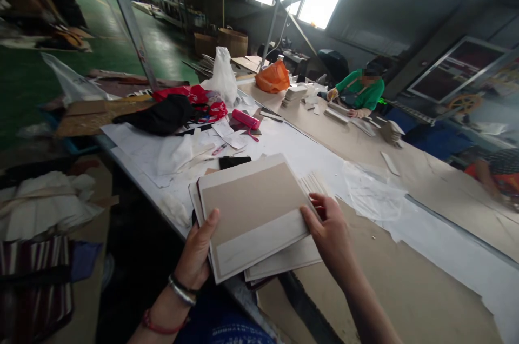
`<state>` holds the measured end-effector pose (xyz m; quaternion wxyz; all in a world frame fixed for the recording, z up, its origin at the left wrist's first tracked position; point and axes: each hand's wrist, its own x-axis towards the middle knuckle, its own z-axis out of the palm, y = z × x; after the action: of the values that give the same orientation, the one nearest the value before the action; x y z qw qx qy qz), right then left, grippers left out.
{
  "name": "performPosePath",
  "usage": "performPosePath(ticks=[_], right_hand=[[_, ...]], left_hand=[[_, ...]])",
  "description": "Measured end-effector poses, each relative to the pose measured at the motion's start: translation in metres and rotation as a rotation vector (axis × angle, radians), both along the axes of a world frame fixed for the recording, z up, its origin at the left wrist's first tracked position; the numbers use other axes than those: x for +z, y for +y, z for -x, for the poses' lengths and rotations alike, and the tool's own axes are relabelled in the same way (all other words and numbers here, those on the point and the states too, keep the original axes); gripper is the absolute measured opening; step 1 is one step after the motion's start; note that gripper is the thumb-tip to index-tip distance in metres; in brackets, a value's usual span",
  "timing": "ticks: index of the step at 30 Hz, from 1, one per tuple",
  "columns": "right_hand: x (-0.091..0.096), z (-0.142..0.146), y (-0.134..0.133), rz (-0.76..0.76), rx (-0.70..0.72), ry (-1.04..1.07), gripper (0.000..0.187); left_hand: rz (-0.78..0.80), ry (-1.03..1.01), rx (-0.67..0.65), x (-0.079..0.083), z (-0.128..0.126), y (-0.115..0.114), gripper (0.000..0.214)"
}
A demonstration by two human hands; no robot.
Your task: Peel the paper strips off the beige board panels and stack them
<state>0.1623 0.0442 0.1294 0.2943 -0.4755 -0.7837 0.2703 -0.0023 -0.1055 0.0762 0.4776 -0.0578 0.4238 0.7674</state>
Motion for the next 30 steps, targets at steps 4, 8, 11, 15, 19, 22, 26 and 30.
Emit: performPosePath(ticks=[4,8,11,15,19,22,26,30], right_hand=[[0.007,-0.001,0.004,0.601,0.054,0.252,0.056],[0.005,-0.010,0.007,0.838,0.078,0.387,0.038],[0.004,-0.023,0.015,0.815,-0.040,0.486,0.038],[0.006,-0.055,0.032,0.777,-0.173,0.586,0.039],[0.000,-0.094,0.044,0.724,-0.316,0.689,0.032],[-0.009,-0.112,0.042,0.708,-0.333,0.674,0.027],[-0.020,-0.111,0.033,0.740,-0.286,0.621,0.030],[-0.025,-0.096,0.024,0.814,-0.249,0.593,0.032]], left_hand=[[-0.077,-0.053,-0.021,-0.004,0.000,-0.001,0.058],[-0.131,-0.109,-0.039,-0.004,0.001,0.001,0.057],[-0.114,-0.104,0.016,-0.003,0.001,0.004,0.055],[-0.056,-0.119,0.059,-0.002,0.007,0.002,0.054],[-0.045,-0.076,0.153,0.001,0.025,-0.004,0.044],[-0.061,0.009,0.273,0.008,0.043,-0.010,0.036],[-0.025,0.045,0.405,0.022,0.062,-0.020,0.033],[0.002,-0.004,0.519,0.031,0.068,-0.028,0.031]])
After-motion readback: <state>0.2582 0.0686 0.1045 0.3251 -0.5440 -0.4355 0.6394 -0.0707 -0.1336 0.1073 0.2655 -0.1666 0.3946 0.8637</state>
